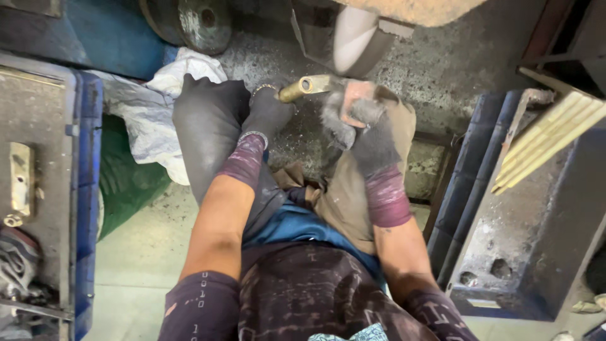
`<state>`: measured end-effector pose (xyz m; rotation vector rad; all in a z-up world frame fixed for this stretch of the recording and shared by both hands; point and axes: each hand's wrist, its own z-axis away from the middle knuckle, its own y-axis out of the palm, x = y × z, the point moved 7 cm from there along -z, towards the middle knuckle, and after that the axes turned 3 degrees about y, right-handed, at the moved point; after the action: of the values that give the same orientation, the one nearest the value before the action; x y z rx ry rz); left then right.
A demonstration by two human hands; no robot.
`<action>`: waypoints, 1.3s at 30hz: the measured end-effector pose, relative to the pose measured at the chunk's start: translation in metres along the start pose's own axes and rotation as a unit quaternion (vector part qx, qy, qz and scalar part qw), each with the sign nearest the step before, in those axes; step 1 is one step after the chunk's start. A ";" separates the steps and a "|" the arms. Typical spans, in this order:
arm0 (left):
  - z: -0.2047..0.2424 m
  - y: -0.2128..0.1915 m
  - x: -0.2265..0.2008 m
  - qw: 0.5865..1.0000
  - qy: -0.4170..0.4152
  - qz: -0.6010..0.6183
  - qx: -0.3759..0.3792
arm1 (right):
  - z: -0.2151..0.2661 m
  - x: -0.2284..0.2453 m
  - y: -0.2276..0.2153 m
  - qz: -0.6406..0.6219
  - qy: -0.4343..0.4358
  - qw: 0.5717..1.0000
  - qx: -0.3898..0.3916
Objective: The person sits on the floor and uses a bench grinder to smooth and shape brass-colored metal parts. They hold each part with both hands, rotate it to grind different edges, and place finished pieces into a nearby blue bin.
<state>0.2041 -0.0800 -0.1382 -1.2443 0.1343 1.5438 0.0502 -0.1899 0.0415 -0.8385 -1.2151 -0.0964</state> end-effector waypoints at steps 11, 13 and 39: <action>0.002 0.005 0.041 0.997 -0.055 -0.001 0.061 | 0.098 -0.040 -0.165 -0.413 0.066 0.869 -0.266; -0.004 0.013 0.035 0.998 -0.016 0.006 0.068 | 0.112 -0.062 -0.202 -0.304 0.097 0.880 -0.351; 0.024 0.000 -0.024 0.994 0.024 -0.070 0.078 | 0.210 -0.072 -0.231 -0.237 0.013 0.954 -0.182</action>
<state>0.1857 -0.0801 -0.1101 -1.1430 0.1917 1.3570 -0.2548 -0.2489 0.1195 -0.8393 -1.3759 -0.7387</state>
